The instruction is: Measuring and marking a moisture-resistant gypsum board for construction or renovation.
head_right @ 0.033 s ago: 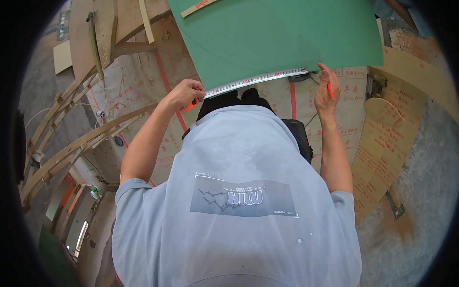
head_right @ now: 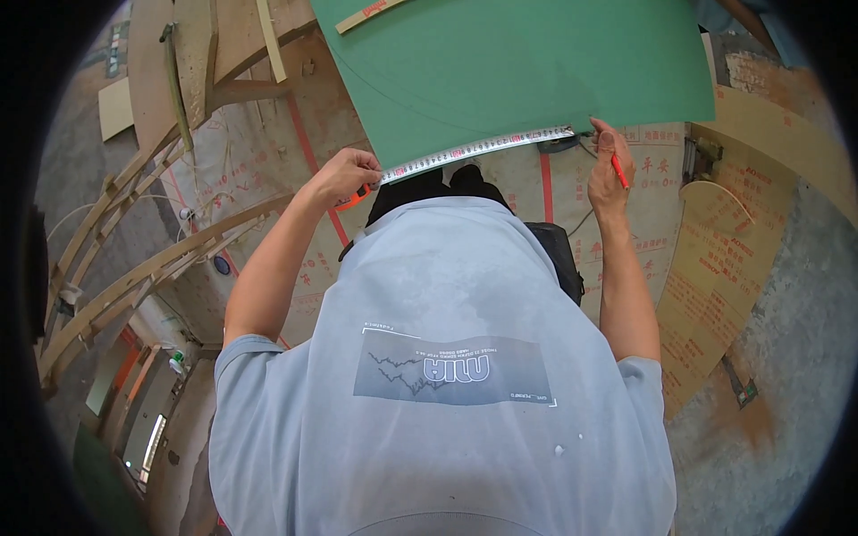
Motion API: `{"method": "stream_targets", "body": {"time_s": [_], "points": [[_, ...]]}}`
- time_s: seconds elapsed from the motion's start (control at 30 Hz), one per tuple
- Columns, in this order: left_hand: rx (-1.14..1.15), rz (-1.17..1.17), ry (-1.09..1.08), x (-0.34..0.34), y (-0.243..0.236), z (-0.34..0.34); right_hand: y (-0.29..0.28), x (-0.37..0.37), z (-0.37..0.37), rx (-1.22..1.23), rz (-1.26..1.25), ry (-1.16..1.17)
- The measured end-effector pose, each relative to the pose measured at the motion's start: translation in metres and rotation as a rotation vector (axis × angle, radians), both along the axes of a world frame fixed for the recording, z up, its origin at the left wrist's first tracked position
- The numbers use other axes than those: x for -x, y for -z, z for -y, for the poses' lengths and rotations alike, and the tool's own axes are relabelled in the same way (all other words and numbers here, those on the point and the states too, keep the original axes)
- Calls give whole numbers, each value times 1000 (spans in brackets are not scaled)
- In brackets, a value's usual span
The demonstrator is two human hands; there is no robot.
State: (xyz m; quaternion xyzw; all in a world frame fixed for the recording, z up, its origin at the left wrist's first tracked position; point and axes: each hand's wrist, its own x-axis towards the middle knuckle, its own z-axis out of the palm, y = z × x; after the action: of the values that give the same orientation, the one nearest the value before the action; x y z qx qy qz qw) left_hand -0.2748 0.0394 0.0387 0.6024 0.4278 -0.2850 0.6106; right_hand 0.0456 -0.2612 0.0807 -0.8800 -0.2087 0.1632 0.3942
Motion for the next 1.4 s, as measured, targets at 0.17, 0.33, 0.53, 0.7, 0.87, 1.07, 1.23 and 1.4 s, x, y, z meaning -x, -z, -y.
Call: {"method": "stream_targets", "body": {"time_s": [0.17,0.33,0.53,0.7,0.87,1.07,1.23,1.4], "points": [[-6,3,-18,2,-3,3,8,-7,10,-68,-155,-87],[-31,-12,-25,3,-10,5,11,3,5,-85,-160,-31],[-34,-6,-22,1,-8,8,12,-1,4,-89,-148,-22],[-47,-36,-33,-9,-18,10,16,-5,10,-86,-112,-22],[-92,16,-5,2,-16,8,13,0,5,-44,-72,-22],[-49,7,-33,1,-17,9,9,2,4,-23,-172,-30],[-46,22,-29,0,-13,10,11,-2,6,23,-136,-65],[-51,-3,-54,-1,-11,9,5,-2,-2,22,-71,-91]]}}
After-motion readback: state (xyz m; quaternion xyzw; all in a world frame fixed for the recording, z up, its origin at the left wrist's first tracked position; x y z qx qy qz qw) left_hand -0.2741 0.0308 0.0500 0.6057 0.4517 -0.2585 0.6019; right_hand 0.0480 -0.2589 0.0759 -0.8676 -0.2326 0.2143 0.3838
